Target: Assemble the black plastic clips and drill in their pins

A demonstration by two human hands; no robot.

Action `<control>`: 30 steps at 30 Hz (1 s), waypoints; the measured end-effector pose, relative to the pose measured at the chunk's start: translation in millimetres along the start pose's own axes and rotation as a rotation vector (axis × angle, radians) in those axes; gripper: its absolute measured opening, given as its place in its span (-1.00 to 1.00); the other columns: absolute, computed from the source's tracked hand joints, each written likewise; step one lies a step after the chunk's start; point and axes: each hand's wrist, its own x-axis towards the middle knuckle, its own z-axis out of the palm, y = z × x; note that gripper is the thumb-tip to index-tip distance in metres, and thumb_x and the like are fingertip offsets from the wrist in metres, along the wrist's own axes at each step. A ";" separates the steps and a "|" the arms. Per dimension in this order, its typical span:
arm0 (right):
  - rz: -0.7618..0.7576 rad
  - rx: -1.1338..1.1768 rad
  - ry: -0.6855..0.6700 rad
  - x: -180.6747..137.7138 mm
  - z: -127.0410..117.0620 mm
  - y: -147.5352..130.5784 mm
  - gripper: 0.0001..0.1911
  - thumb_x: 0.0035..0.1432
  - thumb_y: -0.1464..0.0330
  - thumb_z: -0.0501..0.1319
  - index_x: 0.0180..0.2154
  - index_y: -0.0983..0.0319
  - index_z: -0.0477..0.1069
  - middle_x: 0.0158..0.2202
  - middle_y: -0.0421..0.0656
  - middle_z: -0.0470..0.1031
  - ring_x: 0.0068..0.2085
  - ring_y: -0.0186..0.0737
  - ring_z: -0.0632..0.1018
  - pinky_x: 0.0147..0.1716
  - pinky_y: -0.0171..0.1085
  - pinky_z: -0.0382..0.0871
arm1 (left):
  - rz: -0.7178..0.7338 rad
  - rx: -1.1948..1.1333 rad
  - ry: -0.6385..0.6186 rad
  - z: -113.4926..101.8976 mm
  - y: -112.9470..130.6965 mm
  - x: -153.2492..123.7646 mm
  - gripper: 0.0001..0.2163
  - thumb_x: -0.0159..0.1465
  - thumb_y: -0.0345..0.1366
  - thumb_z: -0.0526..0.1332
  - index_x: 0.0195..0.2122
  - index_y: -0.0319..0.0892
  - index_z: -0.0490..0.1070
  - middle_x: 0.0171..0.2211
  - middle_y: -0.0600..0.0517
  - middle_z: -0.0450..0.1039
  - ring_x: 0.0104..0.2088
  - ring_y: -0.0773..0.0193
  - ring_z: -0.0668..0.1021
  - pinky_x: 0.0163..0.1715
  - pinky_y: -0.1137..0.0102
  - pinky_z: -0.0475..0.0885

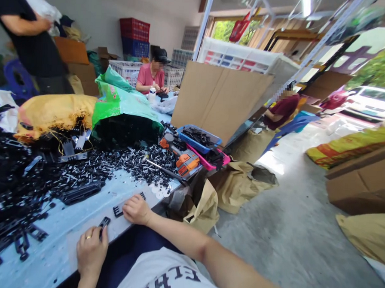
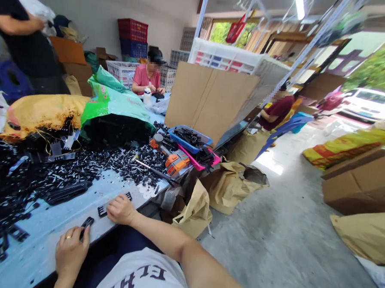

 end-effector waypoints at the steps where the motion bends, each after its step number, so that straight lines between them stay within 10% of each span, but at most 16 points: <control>1: 0.007 0.003 -0.009 -0.2 0.0 -0.3 -0.79 0.17 0.33 0.03 -0.40 0.23 0.39 -0.44 -0.18 0.45 -0.38 -0.31 0.35 -0.22 -0.22 0.17 | -0.001 0.006 -0.003 0.3 0.0 -0.3 -0.80 0.26 -0.23 0.07 -0.36 -0.23 0.39 -0.35 -0.11 0.43 -0.33 0.12 0.42 -0.38 0.31 0.24; 23: 0.131 0.228 -0.095 -2.6 -1.7 -9.5 -0.69 0.17 0.23 0.10 -0.12 0.26 0.40 -0.09 -0.01 0.43 -0.08 -0.14 0.37 -0.05 -0.14 0.17 | -0.141 -0.029 -0.121 -0.9 3.4 -4.6 -0.76 0.28 -0.23 0.03 -0.34 -0.23 0.43 -0.34 -0.10 0.43 -0.28 0.13 0.41 -0.27 0.30 0.25; 30: 0.186 0.398 -0.362 12.9 -4.0 -5.2 -0.58 0.20 0.21 0.09 0.07 0.21 0.31 -0.10 0.00 0.44 -0.07 -0.08 0.39 -0.04 -0.06 0.23 | -0.221 -0.194 -0.206 -9.4 3.7 -2.8 -0.79 0.29 -0.29 0.01 -0.34 -0.21 0.40 -0.31 -0.11 0.40 -0.24 0.13 0.42 -0.25 0.27 0.29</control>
